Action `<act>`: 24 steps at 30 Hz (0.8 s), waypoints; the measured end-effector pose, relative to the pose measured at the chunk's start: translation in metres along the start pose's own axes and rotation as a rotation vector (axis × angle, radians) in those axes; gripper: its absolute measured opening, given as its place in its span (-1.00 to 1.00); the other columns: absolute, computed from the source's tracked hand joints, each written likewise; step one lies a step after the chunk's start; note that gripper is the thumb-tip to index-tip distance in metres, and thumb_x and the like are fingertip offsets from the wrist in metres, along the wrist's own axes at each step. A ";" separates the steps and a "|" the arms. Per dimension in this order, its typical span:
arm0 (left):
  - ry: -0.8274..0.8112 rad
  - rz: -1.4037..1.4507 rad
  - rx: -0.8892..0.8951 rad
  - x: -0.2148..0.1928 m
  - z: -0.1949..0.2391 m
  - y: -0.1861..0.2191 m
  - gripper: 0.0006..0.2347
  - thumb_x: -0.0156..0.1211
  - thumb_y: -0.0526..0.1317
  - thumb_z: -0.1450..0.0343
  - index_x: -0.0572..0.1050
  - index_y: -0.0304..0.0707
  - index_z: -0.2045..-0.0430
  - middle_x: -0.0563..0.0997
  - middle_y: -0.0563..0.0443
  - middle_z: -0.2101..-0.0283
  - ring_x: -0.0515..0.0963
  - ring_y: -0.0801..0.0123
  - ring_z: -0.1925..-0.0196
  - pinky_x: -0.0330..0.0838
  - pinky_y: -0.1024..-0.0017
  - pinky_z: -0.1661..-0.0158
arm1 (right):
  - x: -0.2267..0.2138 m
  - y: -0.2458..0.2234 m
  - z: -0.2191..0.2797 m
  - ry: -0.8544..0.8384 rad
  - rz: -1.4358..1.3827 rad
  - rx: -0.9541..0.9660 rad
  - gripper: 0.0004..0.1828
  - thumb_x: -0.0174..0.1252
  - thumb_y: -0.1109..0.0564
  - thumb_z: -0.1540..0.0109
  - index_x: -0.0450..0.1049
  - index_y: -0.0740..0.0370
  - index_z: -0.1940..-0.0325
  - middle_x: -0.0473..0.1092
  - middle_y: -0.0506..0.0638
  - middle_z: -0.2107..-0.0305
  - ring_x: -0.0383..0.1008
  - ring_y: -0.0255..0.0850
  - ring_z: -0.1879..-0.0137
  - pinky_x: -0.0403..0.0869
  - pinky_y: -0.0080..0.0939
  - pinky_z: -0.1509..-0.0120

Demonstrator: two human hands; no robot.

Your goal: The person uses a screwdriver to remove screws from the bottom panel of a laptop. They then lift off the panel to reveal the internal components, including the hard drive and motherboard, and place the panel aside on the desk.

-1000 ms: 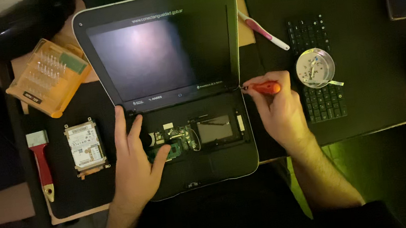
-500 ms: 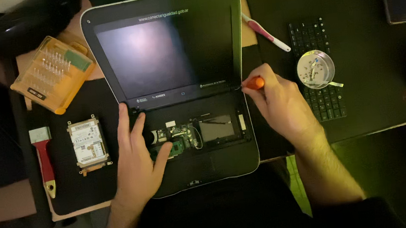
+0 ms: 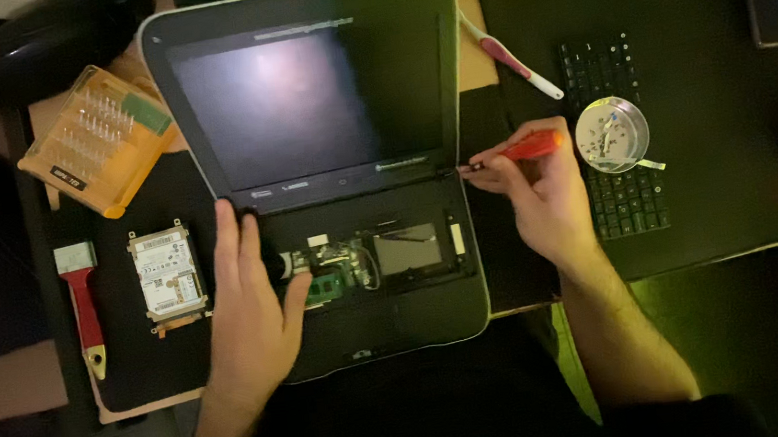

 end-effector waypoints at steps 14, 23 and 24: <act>-0.033 0.097 0.010 -0.007 0.002 -0.008 -0.26 0.35 -0.26 -0.68 0.10 -0.72 -0.75 -0.20 -0.75 -0.87 -0.09 -0.83 -0.85 0.20 -0.58 -0.60 | 0.015 -0.043 -0.008 -0.124 0.575 -0.015 -0.68 0.38 0.28 -0.57 0.37 0.36 -0.26 0.76 0.35 0.05 0.85 0.36 -0.05 0.81 0.35 -0.08; -0.030 0.102 -0.004 -0.006 0.003 -0.009 -0.26 0.39 -0.26 -0.67 0.12 -0.71 -0.74 -0.18 -0.75 -0.86 -0.08 -0.82 -0.85 0.18 -0.56 -0.62 | -0.005 -0.007 -0.012 -0.044 0.394 0.010 -0.64 0.49 0.30 -0.52 0.46 0.40 -0.28 0.75 0.38 0.07 0.87 0.25 -0.04 0.79 0.20 -0.12; -0.028 0.088 0.004 -0.007 0.002 -0.008 -0.24 0.43 -0.28 -0.64 0.14 -0.74 -0.72 -0.17 -0.80 -0.85 -0.05 -0.86 -0.84 0.18 -0.56 -0.62 | -0.011 0.004 -0.012 -0.023 0.320 -0.021 -0.61 0.49 0.34 -0.51 0.45 0.39 -0.32 0.71 0.43 0.10 0.86 0.29 -0.01 0.80 0.16 -0.07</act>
Point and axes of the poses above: each hand's wrist, its own z-axis away from the middle knuckle, its own x-axis out of the palm, y = z × x, the point moved 4 cm from there along -z, towards the middle knuckle
